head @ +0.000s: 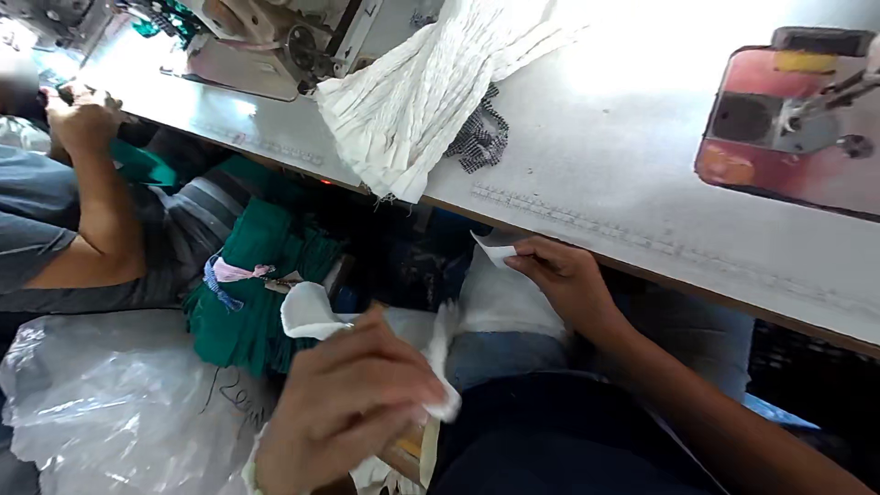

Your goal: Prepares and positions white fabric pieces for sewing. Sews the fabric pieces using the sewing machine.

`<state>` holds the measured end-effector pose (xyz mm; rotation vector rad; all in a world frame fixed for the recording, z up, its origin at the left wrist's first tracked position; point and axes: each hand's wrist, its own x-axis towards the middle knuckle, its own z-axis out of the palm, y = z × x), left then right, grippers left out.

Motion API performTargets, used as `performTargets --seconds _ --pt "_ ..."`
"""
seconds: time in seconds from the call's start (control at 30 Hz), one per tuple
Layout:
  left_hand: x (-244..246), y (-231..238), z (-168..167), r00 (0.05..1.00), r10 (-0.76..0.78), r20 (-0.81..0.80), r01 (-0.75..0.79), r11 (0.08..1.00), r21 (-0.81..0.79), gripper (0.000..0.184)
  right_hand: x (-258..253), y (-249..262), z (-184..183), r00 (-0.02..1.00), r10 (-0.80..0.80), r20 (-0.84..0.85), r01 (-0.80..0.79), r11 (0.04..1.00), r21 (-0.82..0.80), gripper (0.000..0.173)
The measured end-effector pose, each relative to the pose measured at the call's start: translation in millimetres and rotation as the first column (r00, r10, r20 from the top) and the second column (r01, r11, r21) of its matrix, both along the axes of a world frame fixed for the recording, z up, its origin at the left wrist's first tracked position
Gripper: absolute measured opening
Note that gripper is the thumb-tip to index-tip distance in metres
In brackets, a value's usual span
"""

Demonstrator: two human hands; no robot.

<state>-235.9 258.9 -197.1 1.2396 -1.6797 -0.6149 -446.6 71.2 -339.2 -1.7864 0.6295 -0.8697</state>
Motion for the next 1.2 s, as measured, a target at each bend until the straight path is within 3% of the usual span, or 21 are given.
performTargets --seconds 0.1,0.23,0.33,0.57,0.63,0.73,0.8,0.9,1.03,1.1,1.2 --pt "-35 -37 7 0.991 -0.125 -0.045 0.121 0.989 -0.089 0.012 -18 -4 34 0.984 -0.046 0.171 0.043 0.999 0.020 0.007" --pt "-61 -91 0 0.999 0.040 0.030 -0.037 0.993 -0.113 0.011 -28 -13 71 0.948 0.028 0.317 -0.056 0.995 0.079 0.009" --pt "-68 -116 -5 0.995 0.089 -0.048 -0.092 0.993 -0.075 0.010 -30 -16 83 0.919 0.051 0.391 -0.108 0.986 0.124 0.011" --pt "-69 -124 -4 0.969 0.207 -0.137 -0.209 0.978 -0.004 0.014 -29 -20 85 0.904 0.047 0.424 -0.103 0.989 0.110 0.011" --pt "-66 -124 -2 0.970 0.184 -0.161 -0.178 0.983 0.051 0.022 -27 -20 86 0.909 0.060 0.413 -0.105 0.991 0.086 0.011" --pt "-57 -125 4 0.984 0.085 -0.159 -0.064 0.990 0.129 0.052 -25 -22 90 0.906 0.097 0.412 -0.125 0.991 0.041 0.012" --pt "-50 -126 8 0.995 0.059 -0.082 -0.050 0.994 0.102 0.043 -21 -23 95 0.911 0.109 0.398 -0.122 0.993 0.008 0.012" --pt "-37 -122 14 0.975 0.203 0.096 -0.202 0.979 -0.014 0.014 -13 -22 107 0.948 0.049 0.315 -0.015 0.994 -0.111 0.012" --pt "23 -89 30 0.883 0.450 0.131 -0.433 0.891 -0.137 0.015 -13 -17 114 0.979 -0.071 0.190 0.123 0.952 -0.280 0.014" --pt "69 -54 34 0.828 0.553 0.093 -0.531 0.826 -0.186 0.021 -15 -10 98 0.990 0.033 0.140 0.002 0.971 -0.240 0.010" --pt "110 3 36 0.683 0.730 0.006 -0.709 0.666 -0.233 0.026 -3 13 49 0.963 0.263 -0.064 -0.262 0.965 0.010 0.017"
